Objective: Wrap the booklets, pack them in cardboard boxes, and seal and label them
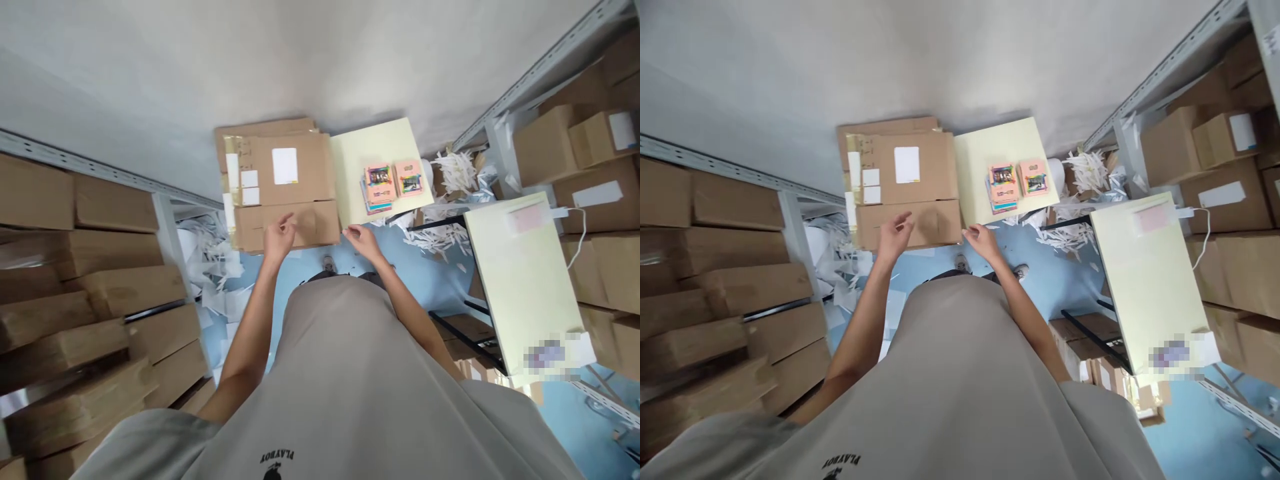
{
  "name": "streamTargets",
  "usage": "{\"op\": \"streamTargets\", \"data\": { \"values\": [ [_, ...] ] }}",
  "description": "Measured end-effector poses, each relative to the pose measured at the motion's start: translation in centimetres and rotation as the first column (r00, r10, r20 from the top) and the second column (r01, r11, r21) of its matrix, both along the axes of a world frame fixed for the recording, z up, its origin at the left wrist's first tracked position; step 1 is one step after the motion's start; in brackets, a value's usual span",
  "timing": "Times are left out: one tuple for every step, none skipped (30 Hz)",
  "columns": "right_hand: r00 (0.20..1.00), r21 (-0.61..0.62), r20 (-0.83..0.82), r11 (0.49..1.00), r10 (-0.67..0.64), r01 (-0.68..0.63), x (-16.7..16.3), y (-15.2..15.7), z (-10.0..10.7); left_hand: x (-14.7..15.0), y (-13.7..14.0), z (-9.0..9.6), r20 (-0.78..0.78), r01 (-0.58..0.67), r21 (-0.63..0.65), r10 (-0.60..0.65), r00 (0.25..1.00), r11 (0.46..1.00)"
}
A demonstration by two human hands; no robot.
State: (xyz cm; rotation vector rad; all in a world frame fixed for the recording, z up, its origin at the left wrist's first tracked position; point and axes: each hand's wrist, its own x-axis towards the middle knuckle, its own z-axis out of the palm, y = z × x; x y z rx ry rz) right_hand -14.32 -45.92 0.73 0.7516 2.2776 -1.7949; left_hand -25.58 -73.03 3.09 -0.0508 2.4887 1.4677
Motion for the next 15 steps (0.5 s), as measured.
{"op": "streamTargets", "data": {
  "values": [
    [0.998,0.029,0.069,1.000,-0.009,0.007,-1.0,-1.5,-0.6,-0.9,-2.3,-0.7,-0.037,-0.049,-0.059,0.047,0.998,0.997],
    [0.992,0.058,0.126,0.998,-0.023,0.015,-1.8,-2.7,-1.1,-1.6,-4.4,-1.3,-0.074,-0.095,-0.117,0.087,0.993,0.989],
    [0.985,0.083,0.166,0.996,-0.039,0.026,-2.4,-3.9,-1.5,-2.1,-6.4,-2.0,-0.102,-0.136,-0.167,0.120,0.988,0.977],
    [0.980,0.104,0.190,0.994,-0.057,0.038,-2.8,-4.8,-1.7,-2.5,-8.1,-2.5,-0.110,-0.168,-0.204,0.147,0.983,0.964],
    [0.977,0.121,0.202,0.991,-0.074,0.050,-3.1,-5.5,-1.8,-2.6,-9.5,-3.1,-0.096,-0.185,-0.225,0.168,0.981,0.957],
    [0.974,0.135,0.207,0.989,-0.091,0.064,-3.2,-6.0,-1.8,-2.7,-10.6,-3.6,-0.065,-0.187,-0.230,0.177,0.982,0.955],
    [0.972,0.145,0.211,0.986,-0.108,0.078,-3.1,-6.3,-1.6,-2.6,-11.5,-4.0,-0.026,-0.172,-0.221,0.170,0.985,0.960],
    [0.970,0.149,0.212,0.985,-0.122,0.091,-3.0,-6.5,-1.4,-2.4,-12.0,-4.4,0.009,-0.147,-0.205,0.152,0.988,0.968],
    [0.968,0.148,0.213,0.984,-0.132,0.102,-2.8,-6.4,-1.1,-2.2,-12.4,-4.6,0.037,-0.119,-0.189,0.128,0.991,0.975],
    [0.967,0.148,0.213,0.983,-0.139,0.108,-2.5,-6.1,-0.8,-1.9,-12.5,-4.8,0.055,-0.100,-0.180,0.111,0.992,0.979],
    [0.967,0.150,0.207,0.981,-0.150,0.121,-2.2,-5.8,-0.5,-1.6,-12.5,-4.9,0.068,-0.094,-0.177,0.107,0.992,0.980],
    [0.966,0.150,0.184,0.976,-0.182,0.155,-1.9,-5.3,-0.2,-1.4,-12.4,-4.9,0.080,-0.104,-0.174,0.119,0.990,0.979],
    [0.962,0.135,0.143,0.968,-0.233,0.214,-1.7,-4.8,0.1,-1.2,-12.2,-4.8,0.097,-0.125,-0.160,0.141,0.985,0.979],
    [0.949,0.092,0.095,0.952,-0.299,0.291,-1.4,-4.4,0.4,-1.0,-12.0,-4.7,0.126,-0.146,-0.127,0.162,0.979,0.981],
    [0.926,0.017,0.055,0.928,-0.373,0.373,-1.2,-4.0,0.6,-0.9,-11.7,-4.5,0.171,-0.154,-0.069,0.164,0.972,0.986]
  ]
}}
